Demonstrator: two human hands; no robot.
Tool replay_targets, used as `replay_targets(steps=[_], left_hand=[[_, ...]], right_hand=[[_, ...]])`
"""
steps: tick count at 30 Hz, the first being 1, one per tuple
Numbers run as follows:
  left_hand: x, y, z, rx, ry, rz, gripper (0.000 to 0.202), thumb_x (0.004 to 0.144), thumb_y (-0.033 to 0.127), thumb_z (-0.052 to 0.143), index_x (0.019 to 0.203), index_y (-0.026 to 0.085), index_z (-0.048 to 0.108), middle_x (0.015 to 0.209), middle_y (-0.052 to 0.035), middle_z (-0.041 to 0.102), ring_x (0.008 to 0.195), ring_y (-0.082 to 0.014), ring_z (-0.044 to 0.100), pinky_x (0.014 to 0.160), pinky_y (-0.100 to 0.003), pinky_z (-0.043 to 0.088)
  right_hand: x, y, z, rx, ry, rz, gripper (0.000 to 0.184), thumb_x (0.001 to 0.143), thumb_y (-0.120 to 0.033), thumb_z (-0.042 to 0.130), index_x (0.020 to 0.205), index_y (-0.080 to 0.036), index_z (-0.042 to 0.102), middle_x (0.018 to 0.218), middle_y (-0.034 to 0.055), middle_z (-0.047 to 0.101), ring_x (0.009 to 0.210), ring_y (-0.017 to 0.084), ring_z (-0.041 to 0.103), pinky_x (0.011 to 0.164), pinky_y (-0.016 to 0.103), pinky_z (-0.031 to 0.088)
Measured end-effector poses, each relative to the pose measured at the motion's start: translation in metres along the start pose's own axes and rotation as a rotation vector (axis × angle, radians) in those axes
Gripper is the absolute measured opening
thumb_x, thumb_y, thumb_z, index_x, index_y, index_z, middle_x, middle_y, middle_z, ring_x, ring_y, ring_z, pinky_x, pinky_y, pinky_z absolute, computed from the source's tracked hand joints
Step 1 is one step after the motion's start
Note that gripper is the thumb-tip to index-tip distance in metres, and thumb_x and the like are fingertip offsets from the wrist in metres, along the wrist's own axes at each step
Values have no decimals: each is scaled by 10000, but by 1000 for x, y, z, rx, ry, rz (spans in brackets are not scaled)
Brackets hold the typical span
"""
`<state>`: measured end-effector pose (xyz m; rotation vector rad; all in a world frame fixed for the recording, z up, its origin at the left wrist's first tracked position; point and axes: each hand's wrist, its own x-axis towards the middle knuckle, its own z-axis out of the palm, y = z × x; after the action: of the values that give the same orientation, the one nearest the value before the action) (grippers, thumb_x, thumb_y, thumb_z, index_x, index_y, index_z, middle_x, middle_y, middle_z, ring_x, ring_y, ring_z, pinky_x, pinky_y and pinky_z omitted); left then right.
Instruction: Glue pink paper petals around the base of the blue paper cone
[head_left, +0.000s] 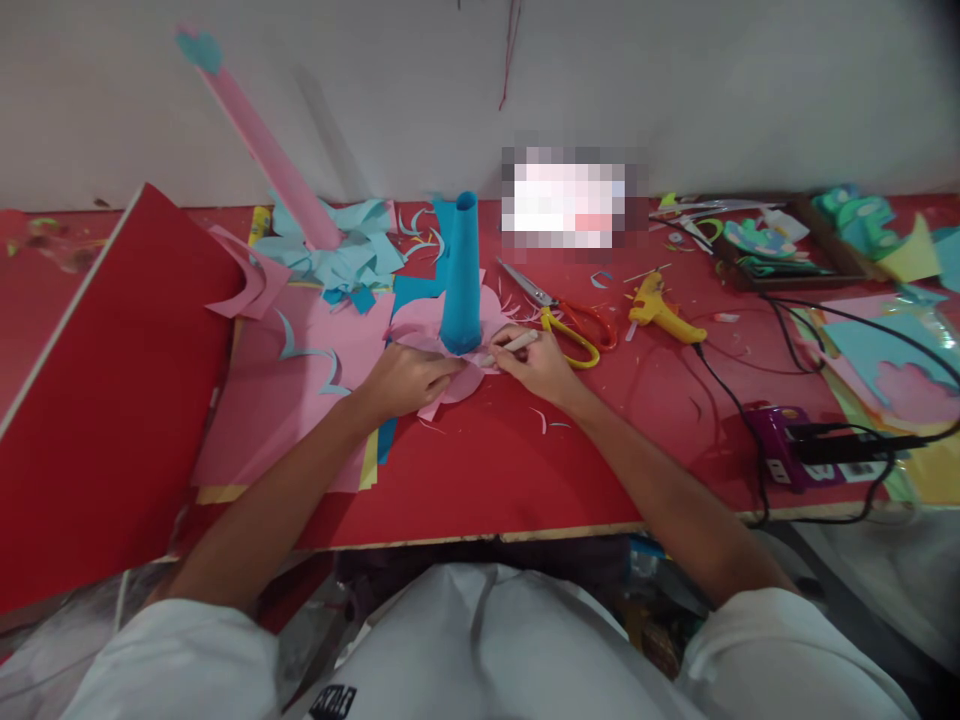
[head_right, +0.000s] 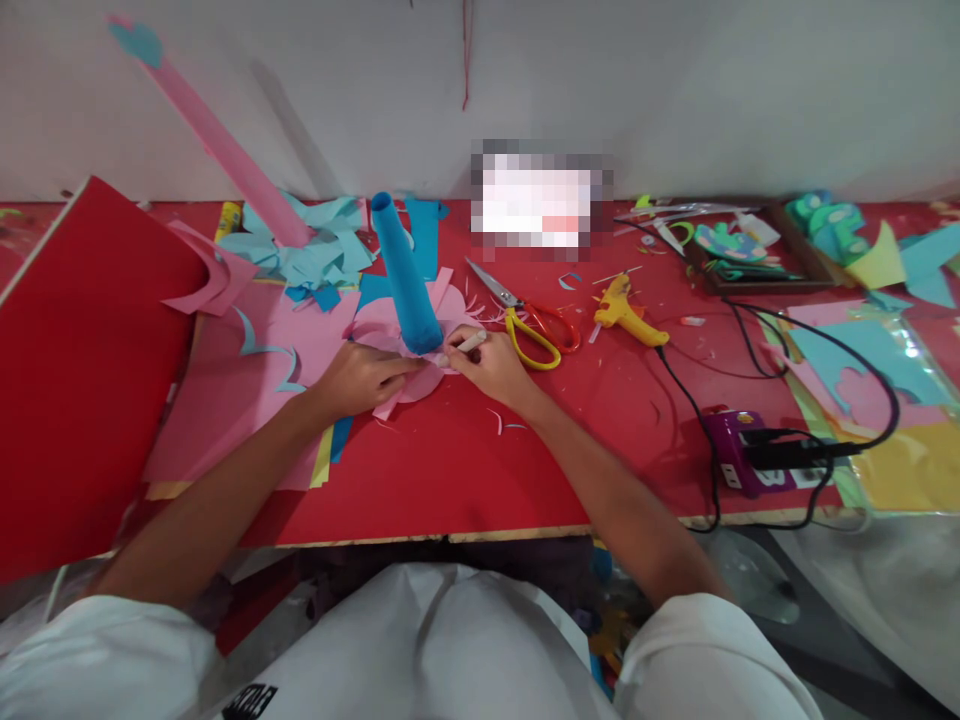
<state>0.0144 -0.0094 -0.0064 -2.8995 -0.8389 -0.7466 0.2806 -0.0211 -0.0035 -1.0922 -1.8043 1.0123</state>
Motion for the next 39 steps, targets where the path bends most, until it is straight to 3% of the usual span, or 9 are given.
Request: replay_targets(steps=[5, 9, 20, 26, 39], left_hand=[[1, 0, 0, 25, 31, 21, 329, 946, 126, 550, 1033, 237, 847, 790, -10, 826, 614, -152, 715, 540, -289, 384], [2, 1, -1, 32, 38, 21, 324, 952, 132, 556, 1048, 239, 846, 784, -7, 826, 611, -148, 722, 539, -296, 397], [3, 1, -1, 20, 51, 30, 355, 923, 96, 534, 1027, 228, 847, 744, 1, 809, 586, -138, 699, 531, -294, 383], [3, 1, -1, 27, 42, 31, 356, 936, 109, 532, 1038, 240, 847, 781, -5, 824, 587, -143, 704, 527, -296, 388], [6, 4, -4, 10, 80, 52, 345, 952, 104, 529, 1026, 218, 846, 695, 5, 787, 553, -140, 682, 526, -303, 388]], right_hand=[[0, 2, 0, -6, 8, -12, 324, 1011, -508, 617, 941, -216, 738, 924, 56, 793, 815, 199, 733, 702, 320, 555], [1, 0, 0, -19, 19, -29, 314, 1015, -500, 624, 948, -217, 742, 954, 62, 803, 860, 206, 743, 728, 320, 561], [3, 5, 1, -61, 72, -7, 301, 993, -463, 619, 866, -194, 670, 795, 38, 721, 675, 157, 654, 599, 286, 455], [1, -1, 0, -6, -11, -24, 344, 1017, -520, 609, 944, -201, 717, 848, 47, 770, 746, 177, 717, 671, 296, 533], [3, -1, 0, -16, 32, -10, 377, 1008, -546, 610, 916, -197, 718, 886, 69, 790, 766, 189, 728, 663, 307, 537]])
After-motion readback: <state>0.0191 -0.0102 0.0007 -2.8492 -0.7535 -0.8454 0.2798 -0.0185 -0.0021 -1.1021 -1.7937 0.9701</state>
